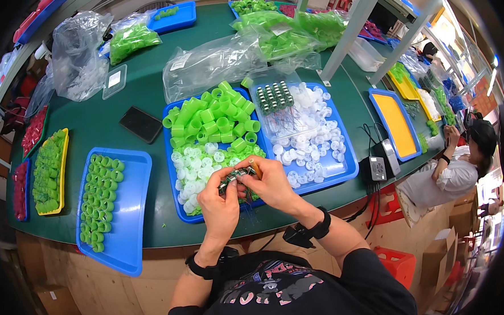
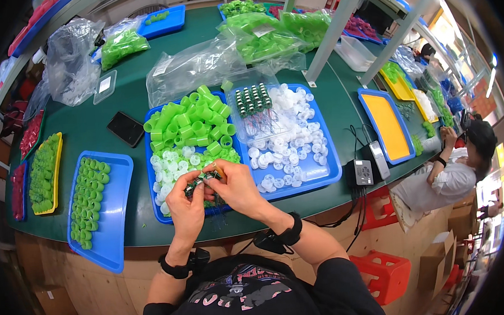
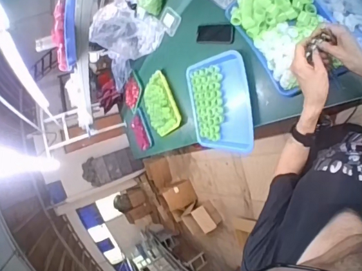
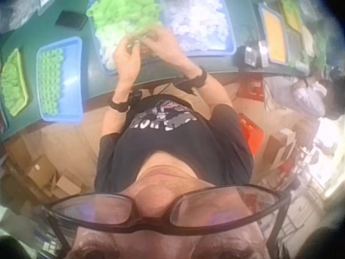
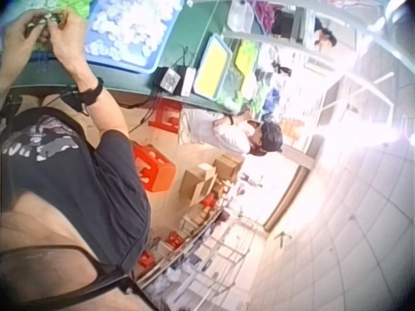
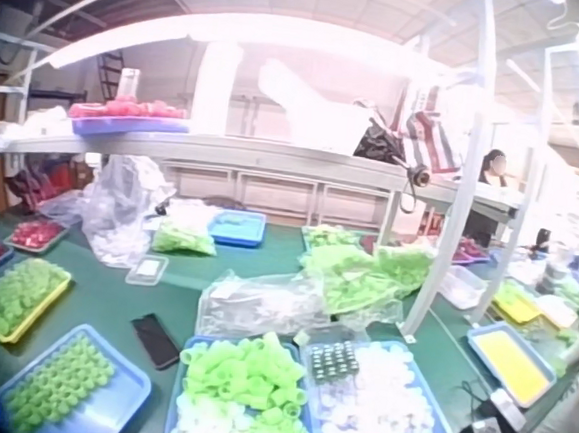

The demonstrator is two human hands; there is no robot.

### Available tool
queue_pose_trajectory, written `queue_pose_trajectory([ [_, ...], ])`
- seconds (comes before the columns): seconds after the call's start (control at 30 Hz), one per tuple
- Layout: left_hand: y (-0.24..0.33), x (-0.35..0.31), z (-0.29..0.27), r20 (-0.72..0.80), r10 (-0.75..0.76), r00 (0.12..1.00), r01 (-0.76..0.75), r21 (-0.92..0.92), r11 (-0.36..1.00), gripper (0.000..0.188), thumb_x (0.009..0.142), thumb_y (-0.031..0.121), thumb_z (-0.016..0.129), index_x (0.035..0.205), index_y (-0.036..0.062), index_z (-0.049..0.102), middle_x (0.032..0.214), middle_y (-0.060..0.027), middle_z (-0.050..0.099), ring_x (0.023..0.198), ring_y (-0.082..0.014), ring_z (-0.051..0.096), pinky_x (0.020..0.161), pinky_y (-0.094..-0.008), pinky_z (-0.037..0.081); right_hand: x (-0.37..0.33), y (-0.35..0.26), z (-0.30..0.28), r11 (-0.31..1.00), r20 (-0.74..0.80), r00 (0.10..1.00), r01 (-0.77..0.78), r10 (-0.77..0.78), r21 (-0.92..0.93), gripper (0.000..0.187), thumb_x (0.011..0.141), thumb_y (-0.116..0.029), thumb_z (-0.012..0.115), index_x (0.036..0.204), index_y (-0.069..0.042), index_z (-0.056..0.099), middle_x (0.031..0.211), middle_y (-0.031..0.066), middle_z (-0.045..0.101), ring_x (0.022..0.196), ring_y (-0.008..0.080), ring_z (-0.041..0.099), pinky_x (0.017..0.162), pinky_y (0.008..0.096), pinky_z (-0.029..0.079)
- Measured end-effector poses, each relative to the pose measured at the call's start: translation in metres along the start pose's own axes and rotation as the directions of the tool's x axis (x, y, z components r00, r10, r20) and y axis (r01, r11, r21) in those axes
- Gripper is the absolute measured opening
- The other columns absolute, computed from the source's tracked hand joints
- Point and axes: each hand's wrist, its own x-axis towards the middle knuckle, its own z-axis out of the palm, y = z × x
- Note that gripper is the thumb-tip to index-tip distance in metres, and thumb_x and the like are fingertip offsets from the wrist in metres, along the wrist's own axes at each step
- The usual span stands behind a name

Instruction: Assembling small green and white plastic components at a workbench.

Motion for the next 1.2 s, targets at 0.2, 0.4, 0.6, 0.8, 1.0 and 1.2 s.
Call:
queue_pose_trajectory([
  [0.2,-0.003,0.004,0.004,-0.102,0.119,0.988,-0.113,0.066,0.991,0.025,0.086,-0.006,0.055,0.110,-0.0057,0.060,0.089,-0.0151,0.067,0.070,-0.0159,0.067,0.060,-0.0286,0.052,0.002,-0.006,0.000,0.992,-0.053,0.997,0.056,-0.062,-0.116,0.021,0.084,-0.002,0.062,0.105,0.000,0.062,0.074,-0.0001,0.060,0.063,0.0032,0.051,0.054,0.0205,0.043],
  [0.4,-0.007,0.007,0.005,0.024,0.122,0.992,-0.122,-0.001,0.993,0.047,0.087,-0.007,0.045,0.134,-0.0016,0.044,0.100,-0.0183,0.064,0.083,-0.0185,0.065,0.071,-0.0302,0.051,0.004,0.000,-0.003,0.972,0.069,0.994,-0.094,0.081,0.217,0.021,0.083,-0.005,0.063,0.104,0.001,0.063,0.088,0.0074,0.068,0.074,0.0123,0.067,0.061,0.0256,0.052],
  [0.6,-0.013,0.003,0.002,0.006,0.244,0.970,-0.238,0.243,0.940,0.042,0.087,-0.007,0.046,0.129,-0.0054,0.048,0.093,-0.0216,0.066,0.071,-0.0252,0.066,0.064,-0.0333,0.051,0.001,-0.004,-0.001,0.976,-0.111,0.975,0.178,-0.192,-0.122,0.018,0.078,-0.006,0.066,0.094,0.002,0.063,0.080,0.0120,0.060,0.065,0.0202,0.059,0.062,0.0315,0.047],
  [0.8,-0.006,-0.001,0.009,-0.089,0.143,0.986,-0.102,0.358,0.928,0.033,0.085,-0.005,0.051,0.117,-0.0082,0.058,0.078,-0.0240,0.065,0.069,-0.0305,0.067,0.061,-0.0391,0.050,-0.003,-0.001,0.014,0.960,-0.138,0.971,0.163,-0.198,-0.227,0.017,0.075,-0.010,0.065,0.080,0.001,0.054,0.074,0.0199,0.059,0.069,0.0390,0.060,0.059,0.0438,0.045],
  [1.0,-0.016,0.007,0.001,-0.071,0.215,0.974,-0.178,0.346,0.921,0.037,0.084,-0.009,0.050,0.121,-0.0064,0.055,0.087,-0.0177,0.063,0.068,-0.0204,0.062,0.059,-0.0333,0.049,-0.001,-0.011,-0.017,0.912,-0.087,0.985,0.101,-0.147,-0.397,0.017,0.077,-0.013,0.066,0.084,0.001,0.059,0.079,0.0206,0.063,0.074,0.0392,0.063,0.063,0.0429,0.049],
  [1.2,-0.010,0.006,-0.012,0.065,-0.008,0.998,0.008,0.011,1.000,0.049,0.085,-0.013,0.042,0.133,-0.0025,0.045,0.124,-0.0179,0.055,0.116,-0.0230,0.055,0.097,-0.0346,0.047,0.007,-0.008,-0.037,0.893,0.067,0.998,0.025,0.005,-0.449,0.023,0.082,-0.019,0.067,0.095,0.000,0.064,0.080,0.0209,0.064,0.076,0.0368,0.064,0.065,0.0409,0.049],
])
